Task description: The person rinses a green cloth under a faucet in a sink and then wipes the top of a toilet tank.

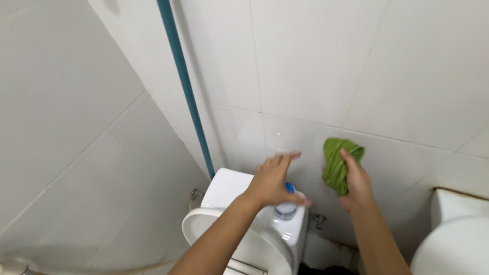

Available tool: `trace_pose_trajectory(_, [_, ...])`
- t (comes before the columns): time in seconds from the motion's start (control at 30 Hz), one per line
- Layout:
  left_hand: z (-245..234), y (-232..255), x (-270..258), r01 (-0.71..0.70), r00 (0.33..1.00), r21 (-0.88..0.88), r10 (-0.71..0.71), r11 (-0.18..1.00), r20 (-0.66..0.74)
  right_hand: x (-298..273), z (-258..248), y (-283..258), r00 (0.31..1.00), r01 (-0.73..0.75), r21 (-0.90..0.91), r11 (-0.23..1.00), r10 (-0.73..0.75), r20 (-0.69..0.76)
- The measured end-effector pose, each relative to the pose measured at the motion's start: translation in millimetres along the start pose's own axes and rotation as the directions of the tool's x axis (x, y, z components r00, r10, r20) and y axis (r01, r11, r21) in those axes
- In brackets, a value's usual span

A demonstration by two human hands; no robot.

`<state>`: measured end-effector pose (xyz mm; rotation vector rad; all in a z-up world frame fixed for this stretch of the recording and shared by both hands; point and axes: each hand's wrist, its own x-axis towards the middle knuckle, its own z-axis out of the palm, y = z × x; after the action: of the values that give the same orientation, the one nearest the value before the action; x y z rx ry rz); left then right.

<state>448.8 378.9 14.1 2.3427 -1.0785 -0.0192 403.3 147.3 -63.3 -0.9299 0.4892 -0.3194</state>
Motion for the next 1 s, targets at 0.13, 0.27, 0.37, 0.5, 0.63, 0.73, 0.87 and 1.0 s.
trace_pose_trajectory(0.13, [48, -37, -4, 0.059, 0.953, 0.115, -0.09, 0.992, 0.29, 51, -39, 48, 0.993, -0.093, -0.44, 0.893, 0.05, -0.108])
trace_pose_trajectory(0.27, [75, -60, 0, 0.059, 0.979, -0.004, -0.057, 0.998, 0.194, 89, -78, 117, 0.995, 0.012, -0.633, 0.774, -0.071, -0.068])
trace_pose_trajectory(0.37, [71, -64, 1, 0.05, 0.996, -0.09, -0.043, 0.995, 0.078, 119, -89, 161, 0.993, 0.085, -0.711, 0.698, -0.114, 0.007])
trace_pose_trajectory(0.5, [23, -58, 3, 0.256, 0.966, -0.201, -0.256, 0.946, 0.026, 140, -56, 183, 0.974, 0.217, -0.804, 0.553, -0.177, 0.141])
trace_pose_trajectory(0.63, [-39, -73, -2, 0.347, 0.927, -0.18, -0.366, 0.921, -0.087, 129, 17, 218, 0.91, 0.411, -0.785, 0.463, -0.259, 0.324])
trace_pose_trajectory(0.73, [-67, -95, -9, 0.403, 0.899, -0.112, -0.416, 0.908, -0.14, 106, 50, 238, 0.847, 0.527, -0.824, 0.209, -0.208, 0.489])
trace_pose_trajectory(0.87, [-67, -128, -19, 0.457, 0.86, -0.035, -0.451, 0.889, -0.24, 72, 29, 250, 0.752, 0.658, -0.753, 0.014, 0.023, 0.658])
trace_pose_trajectory(1.0, [-56, -162, -22, 0.551, 0.809, -0.022, -0.54, 0.834, -0.233, 65, -50, 240, 0.443, 0.895, -0.445, 0.007, 0.086, 0.892])
